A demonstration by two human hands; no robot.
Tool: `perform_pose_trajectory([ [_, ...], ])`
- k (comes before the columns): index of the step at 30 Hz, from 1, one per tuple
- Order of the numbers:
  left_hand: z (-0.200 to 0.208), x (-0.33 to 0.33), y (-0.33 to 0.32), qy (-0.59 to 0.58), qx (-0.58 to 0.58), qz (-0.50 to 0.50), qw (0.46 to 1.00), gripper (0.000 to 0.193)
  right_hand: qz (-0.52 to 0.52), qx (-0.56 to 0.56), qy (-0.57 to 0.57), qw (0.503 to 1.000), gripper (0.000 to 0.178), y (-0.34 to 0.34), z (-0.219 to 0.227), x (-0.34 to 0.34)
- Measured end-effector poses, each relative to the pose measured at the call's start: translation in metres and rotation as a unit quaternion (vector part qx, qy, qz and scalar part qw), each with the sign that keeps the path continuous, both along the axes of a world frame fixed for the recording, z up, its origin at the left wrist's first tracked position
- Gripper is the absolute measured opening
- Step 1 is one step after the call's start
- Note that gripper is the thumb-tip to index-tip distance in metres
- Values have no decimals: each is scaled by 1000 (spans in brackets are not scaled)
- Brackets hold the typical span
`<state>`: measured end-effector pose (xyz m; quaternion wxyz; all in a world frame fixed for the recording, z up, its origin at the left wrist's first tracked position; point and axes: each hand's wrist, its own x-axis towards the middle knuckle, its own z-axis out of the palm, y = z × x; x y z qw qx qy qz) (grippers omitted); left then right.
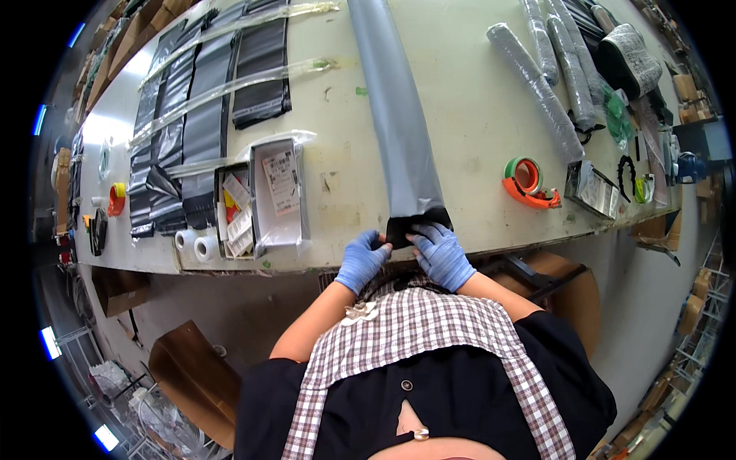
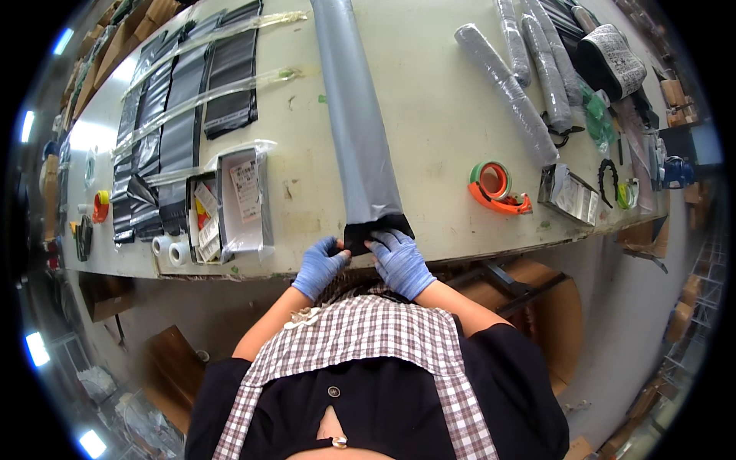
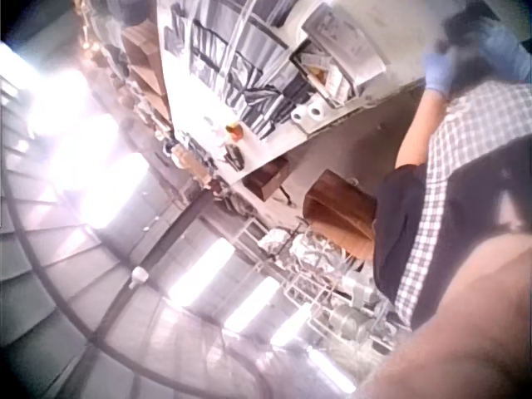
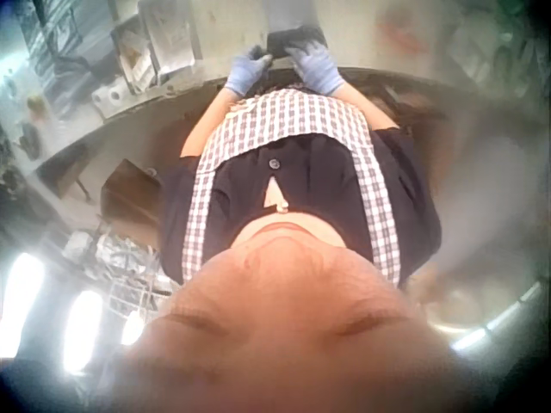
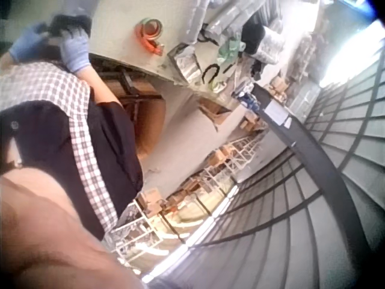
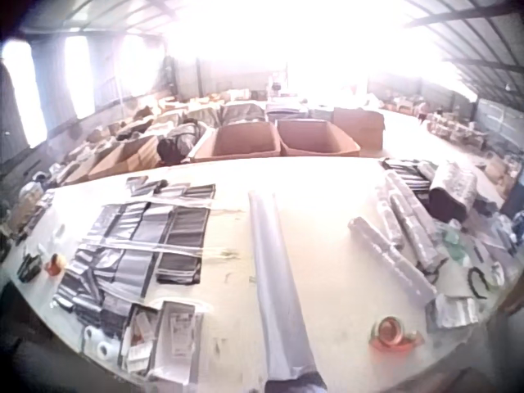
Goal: The person places cylindrical objects into gray plastic sleeves one by one, applies a white adhesive label to each sleeve, and uses a tape dispenser to seal the end of the packaging.
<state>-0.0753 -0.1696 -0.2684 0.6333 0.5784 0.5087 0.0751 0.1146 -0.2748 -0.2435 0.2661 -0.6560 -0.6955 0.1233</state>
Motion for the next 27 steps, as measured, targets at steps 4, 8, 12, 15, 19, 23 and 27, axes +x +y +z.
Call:
perform_pose_trajectory([
  [4, -9, -2, -4, -37, -28, 15, 999, 15, -10, 15, 89, 996, 30, 11, 3, -7],
  [8, -7, 3, -9, -94, 8, 55, 994, 15, -14, -10, 94, 995, 20, 34, -1, -9],
  [12, -7, -1, -1, -27, 42, -6, 999, 21, 37, 11, 164, 986, 16, 23, 9, 1],
  [15, 13, -2, 3, 21, 90, -72, 993, 26, 52, -144, 220, 964, 14, -50, 20, 39],
  [19, 24, -18, 37, 48, 409, -191, 891, 36, -64, -630, -116, 766, 29, -173, 1, 143],
  [23, 69, 9, 69, 226, 433, -217, 845, 38, -155, -121, -91, 976, 37, -64, 62, 132],
  [27, 96, 19, 77, 100, -102, -332, 932, 54, -16, 22, -143, 989, 67, 53, 23, 122],
])
